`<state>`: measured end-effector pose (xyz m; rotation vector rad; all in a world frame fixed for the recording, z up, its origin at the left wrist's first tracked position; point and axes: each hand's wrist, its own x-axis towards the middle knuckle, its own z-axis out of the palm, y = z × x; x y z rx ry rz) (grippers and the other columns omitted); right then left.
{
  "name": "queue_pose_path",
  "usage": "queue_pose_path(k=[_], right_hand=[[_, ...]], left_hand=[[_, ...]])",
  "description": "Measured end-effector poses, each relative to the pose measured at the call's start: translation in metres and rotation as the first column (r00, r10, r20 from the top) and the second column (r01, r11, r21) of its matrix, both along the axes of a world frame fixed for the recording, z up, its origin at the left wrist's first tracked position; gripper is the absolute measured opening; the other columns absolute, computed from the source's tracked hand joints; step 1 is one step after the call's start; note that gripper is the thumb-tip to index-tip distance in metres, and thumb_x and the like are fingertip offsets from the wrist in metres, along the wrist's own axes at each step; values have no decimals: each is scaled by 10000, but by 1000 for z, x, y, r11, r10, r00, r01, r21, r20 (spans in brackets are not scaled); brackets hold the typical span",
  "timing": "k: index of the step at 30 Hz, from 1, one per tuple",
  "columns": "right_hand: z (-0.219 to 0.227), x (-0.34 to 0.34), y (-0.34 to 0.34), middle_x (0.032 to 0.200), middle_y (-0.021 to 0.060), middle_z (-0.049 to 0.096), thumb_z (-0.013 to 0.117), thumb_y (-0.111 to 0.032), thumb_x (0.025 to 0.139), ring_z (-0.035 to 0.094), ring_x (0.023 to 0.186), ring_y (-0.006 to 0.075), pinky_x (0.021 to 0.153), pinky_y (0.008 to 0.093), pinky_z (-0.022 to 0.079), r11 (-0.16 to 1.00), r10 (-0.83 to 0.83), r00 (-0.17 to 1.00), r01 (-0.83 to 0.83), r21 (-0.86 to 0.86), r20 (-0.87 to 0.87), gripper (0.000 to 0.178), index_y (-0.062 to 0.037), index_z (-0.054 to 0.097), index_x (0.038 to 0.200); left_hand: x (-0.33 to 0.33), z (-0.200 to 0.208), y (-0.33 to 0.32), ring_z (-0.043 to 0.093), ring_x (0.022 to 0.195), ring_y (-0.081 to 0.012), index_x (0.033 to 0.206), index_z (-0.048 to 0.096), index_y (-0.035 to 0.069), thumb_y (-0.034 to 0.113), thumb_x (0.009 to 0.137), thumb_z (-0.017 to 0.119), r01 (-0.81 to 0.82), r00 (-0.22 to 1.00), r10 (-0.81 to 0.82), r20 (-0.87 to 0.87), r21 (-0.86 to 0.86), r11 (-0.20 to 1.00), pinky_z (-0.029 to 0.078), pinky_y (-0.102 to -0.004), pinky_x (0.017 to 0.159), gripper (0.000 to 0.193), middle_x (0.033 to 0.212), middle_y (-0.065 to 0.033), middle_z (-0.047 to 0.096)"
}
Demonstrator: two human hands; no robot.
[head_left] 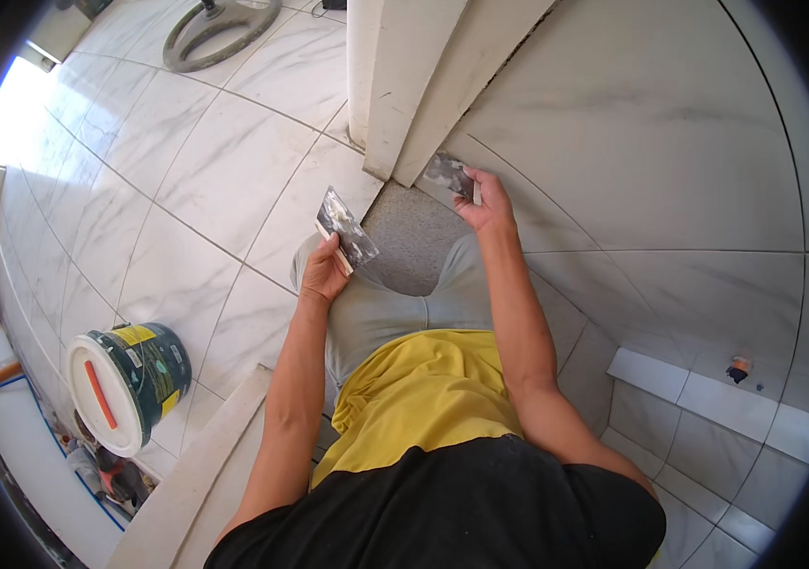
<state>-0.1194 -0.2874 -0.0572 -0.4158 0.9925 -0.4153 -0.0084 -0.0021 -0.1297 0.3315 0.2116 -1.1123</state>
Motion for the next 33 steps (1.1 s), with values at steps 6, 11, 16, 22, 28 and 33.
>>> queue_pose_path(k=[6, 11, 16, 22, 28, 33], right_hand=[[7, -2, -7, 798, 36, 569, 609, -73, 784, 541, 731, 182, 567, 328, 402, 1000, -21, 998, 21, 12, 61, 111, -103, 548, 872], [20, -1, -8, 799, 54, 559, 609, -51, 783, 534, 696, 183, 501, 312, 407, 998, -54, 997, 52, 45, 47, 128, -82, 530, 879], [44, 0, -4, 822, 166, 588, 572, 5, 792, 559, 716, 265, 433, 252, 423, 986, -122, 981, 102, 135, 151, 83, 14, 526, 860], [68, -3, -4, 842, 160, 563, 557, 6, 792, 558, 709, 283, 465, 274, 458, 978, -130, 962, 84, 192, 242, 115, 10, 497, 891], [86, -3, -11, 857, 173, 571, 559, -5, 795, 572, 733, 299, 475, 255, 472, 968, -159, 942, 90, 233, 295, 109, 17, 511, 890], [124, -7, 25, 838, 114, 622, 523, -36, 822, 604, 725, 219, 556, 312, 494, 998, -40, 965, 49, -29, 258, 64, -15, 560, 870]], left_hand=[[1, -3, 1, 610, 1006, -210, 1172, 499, 59, 104, 927, 496, 7, 1000, -7, 6, -12, 1000, 486, -382, 924, 248, 1079, -68, 620], [-1, 3, 0, 610, 1006, -211, 1191, 488, 61, 99, 926, 496, -4, 1000, 4, -12, -2, 1000, 486, -382, 925, 268, 1085, -71, 617], [1, 2, 2, 608, 1017, -216, 1201, 481, 64, 100, 925, 495, 4, 1000, -4, -3, -25, 1000, 487, -391, 926, 278, 1093, -80, 616], [1, 3, 1, 612, 1006, -215, 1201, 481, 64, 107, 922, 506, 26, 1000, -25, 16, -23, 999, 488, -393, 924, 284, 1082, -82, 621], [1, -1, 0, 615, 999, -213, 1197, 485, 62, 109, 917, 518, 7, 1000, -7, 0, -14, 1000, 491, -391, 918, 286, 1076, -81, 623], [2, -8, 8, 615, 998, -212, 1196, 484, 58, 107, 917, 520, 1, 1000, -1, 2, -10, 1000, 493, -388, 915, 286, 1075, -81, 623]])
